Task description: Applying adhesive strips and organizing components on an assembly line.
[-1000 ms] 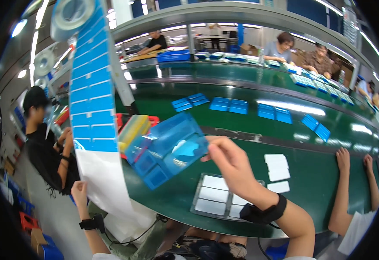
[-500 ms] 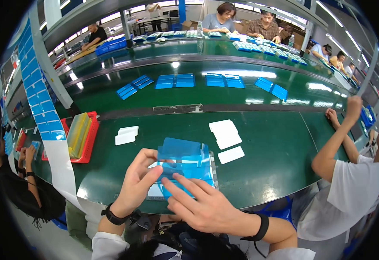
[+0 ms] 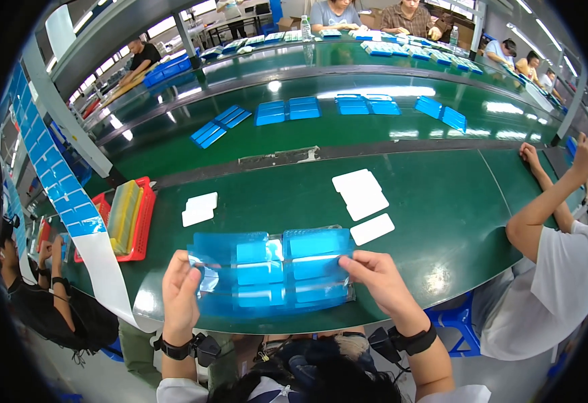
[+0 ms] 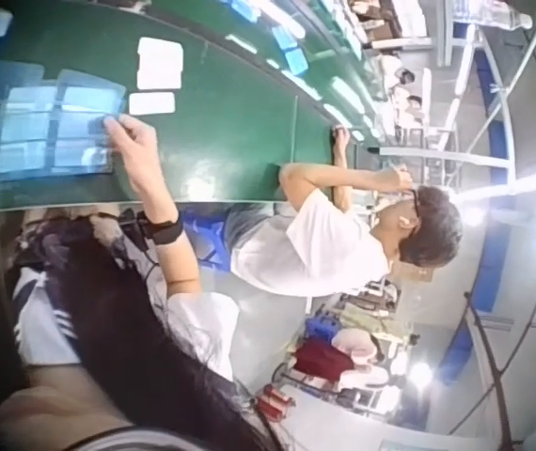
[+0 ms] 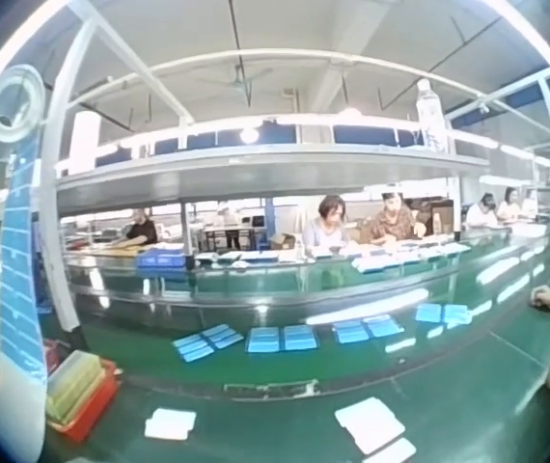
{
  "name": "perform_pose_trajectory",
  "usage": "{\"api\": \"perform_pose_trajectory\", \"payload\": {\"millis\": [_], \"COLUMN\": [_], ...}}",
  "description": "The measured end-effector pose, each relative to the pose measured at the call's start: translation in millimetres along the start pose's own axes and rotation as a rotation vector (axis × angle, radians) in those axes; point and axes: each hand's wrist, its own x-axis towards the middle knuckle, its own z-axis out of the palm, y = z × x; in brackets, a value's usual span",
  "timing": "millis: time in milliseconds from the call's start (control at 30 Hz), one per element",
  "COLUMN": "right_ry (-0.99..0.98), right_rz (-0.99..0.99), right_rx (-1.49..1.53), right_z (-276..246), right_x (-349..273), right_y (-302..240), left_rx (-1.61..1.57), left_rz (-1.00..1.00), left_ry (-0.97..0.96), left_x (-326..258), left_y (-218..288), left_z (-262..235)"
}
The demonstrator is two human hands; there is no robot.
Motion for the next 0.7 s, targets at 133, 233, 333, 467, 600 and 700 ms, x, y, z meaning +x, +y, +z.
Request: {"api": "perform_pose_trajectory", "payload": {"millis": [133,233,333,467,600,700], "right_ry": [0.226,0.327,0.358,0.345,0.338,0.352], "right_rz": [-0.301,-0.339,-0.334,-0.392,-0.397,-0.427], "right_rx": [-0.380,-0.457,-0.417,-0.457,-0.471,-0.473], "right_z": [12,25,31,34,32,32], "right_x": [-4,-2,6,13,20,22], "right_y": [-8,-12,-16,-16,-15,-15], "left_rx": [0.034,0.320,0.391,0.335,0.322,0.290], "left_rz": [-0.172,-0.147,-0.320,-0.450,-0.429,-0.410], "left_ry": [0.203,0.260,0.200,0.143,0.189,0.166], "left_x": [3,7,15,20,20,20], "left_y": [-16,-32,-44,-61,-63,-64], "left_z": [-14,-19,-34,-44,-38,-37]}}
